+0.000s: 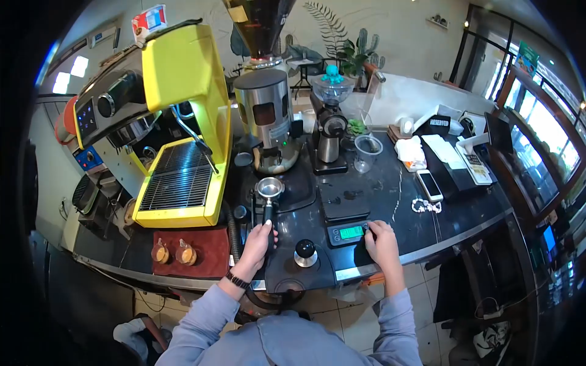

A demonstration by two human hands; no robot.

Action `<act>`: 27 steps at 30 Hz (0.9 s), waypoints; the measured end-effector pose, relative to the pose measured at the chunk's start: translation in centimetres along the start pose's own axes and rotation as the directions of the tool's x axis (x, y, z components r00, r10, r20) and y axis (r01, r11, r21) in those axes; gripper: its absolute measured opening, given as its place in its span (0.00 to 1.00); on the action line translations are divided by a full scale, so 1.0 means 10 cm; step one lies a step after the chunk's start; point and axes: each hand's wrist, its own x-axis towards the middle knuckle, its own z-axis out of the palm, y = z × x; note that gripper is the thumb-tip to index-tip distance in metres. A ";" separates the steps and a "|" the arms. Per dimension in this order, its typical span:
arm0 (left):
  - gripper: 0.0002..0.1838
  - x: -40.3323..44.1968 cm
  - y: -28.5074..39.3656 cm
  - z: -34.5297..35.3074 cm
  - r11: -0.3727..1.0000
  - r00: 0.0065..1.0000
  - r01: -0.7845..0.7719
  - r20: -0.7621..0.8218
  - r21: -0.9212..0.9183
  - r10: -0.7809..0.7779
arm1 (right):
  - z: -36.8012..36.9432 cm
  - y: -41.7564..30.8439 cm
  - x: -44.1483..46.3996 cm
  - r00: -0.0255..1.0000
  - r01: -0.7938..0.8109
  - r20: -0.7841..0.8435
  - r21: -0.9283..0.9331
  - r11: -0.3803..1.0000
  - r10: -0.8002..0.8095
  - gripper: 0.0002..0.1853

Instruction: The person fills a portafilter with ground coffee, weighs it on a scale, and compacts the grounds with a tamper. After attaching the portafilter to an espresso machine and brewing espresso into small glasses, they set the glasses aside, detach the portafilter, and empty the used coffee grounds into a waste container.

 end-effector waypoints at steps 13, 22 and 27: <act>0.27 0.23 -0.12 -0.03 0.659 0.855 -0.341 -0.071 0.670 0.514 | 0.27 0.15 -0.33 0.993 -0.027 -0.112 -0.033 0.999 0.023 0.12; 0.40 -0.03 -0.07 0.07 0.589 0.847 -0.334 -0.039 0.736 0.530 | 0.33 0.50 -0.35 0.999 0.024 -0.030 -0.122 0.992 -0.028 0.14; 0.31 -0.76 -0.01 -0.09 0.461 0.621 -0.695 0.136 0.552 0.772 | 0.29 0.40 -0.34 0.999 -0.037 0.010 -0.107 0.994 0.039 0.16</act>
